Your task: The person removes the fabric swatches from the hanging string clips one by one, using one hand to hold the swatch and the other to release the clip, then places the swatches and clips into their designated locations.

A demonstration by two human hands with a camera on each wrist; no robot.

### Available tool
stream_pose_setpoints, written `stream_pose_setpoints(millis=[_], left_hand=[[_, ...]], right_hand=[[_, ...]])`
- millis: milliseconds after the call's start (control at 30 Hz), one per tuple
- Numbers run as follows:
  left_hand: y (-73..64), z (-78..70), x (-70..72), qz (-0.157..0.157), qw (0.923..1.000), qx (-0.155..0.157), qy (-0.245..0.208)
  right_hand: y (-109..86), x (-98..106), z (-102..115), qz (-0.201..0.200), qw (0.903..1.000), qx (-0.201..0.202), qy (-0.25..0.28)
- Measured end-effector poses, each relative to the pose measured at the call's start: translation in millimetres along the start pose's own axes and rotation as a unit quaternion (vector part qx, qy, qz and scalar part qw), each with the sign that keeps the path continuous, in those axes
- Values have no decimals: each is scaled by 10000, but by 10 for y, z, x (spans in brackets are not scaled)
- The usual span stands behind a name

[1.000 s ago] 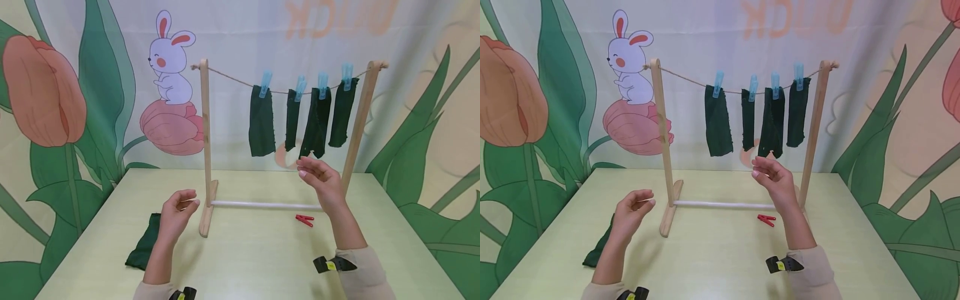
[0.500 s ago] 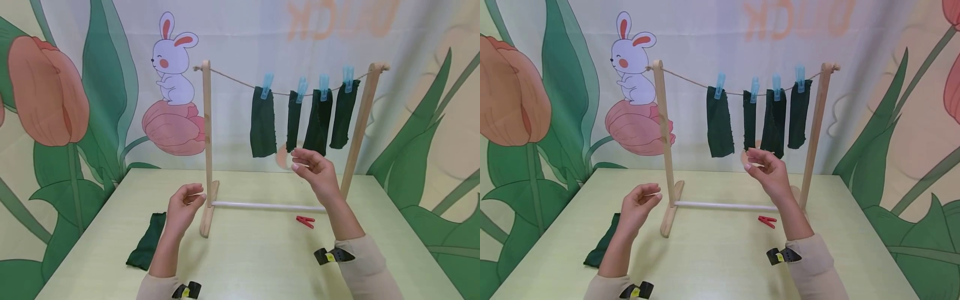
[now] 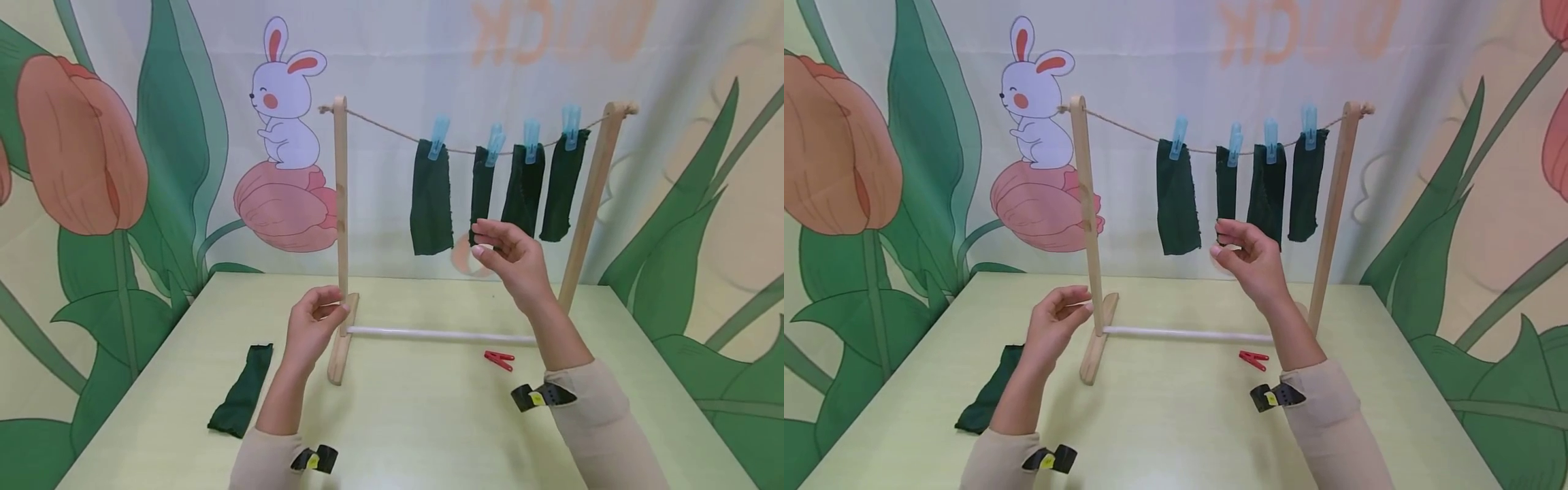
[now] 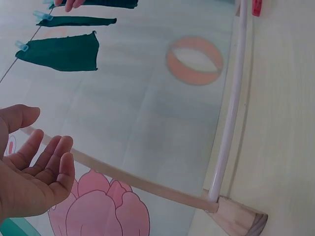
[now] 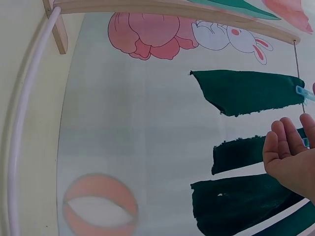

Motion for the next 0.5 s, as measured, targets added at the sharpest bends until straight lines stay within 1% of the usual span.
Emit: stream_pose_setpoints(millis=[133, 333, 433, 500], left_hand=[[16, -51, -103, 127, 9999, -36, -86], [75, -118, -203, 158, 9995, -232, -145], [99, -130, -235, 153, 9993, -227, -239], [113, -123, -251, 141, 9993, -150, -326]], right_hand=[[64, -14, 79, -42, 9999, 112, 75], [168, -79, 216, -25, 9994, 253, 254], [204, -113, 240, -5, 9992, 275, 298], [227, -134, 246, 0, 9991, 251, 348]])
Point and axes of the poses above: each hand's wrist, its own y-axis towards the middle knuckle, its own x-axis out of the back of the hand, z = x × y, the point moved 7 cm from there along y, towards the middle knuckle, and after that the axes turned 15 degrees about -z, right-handed, at the moved point
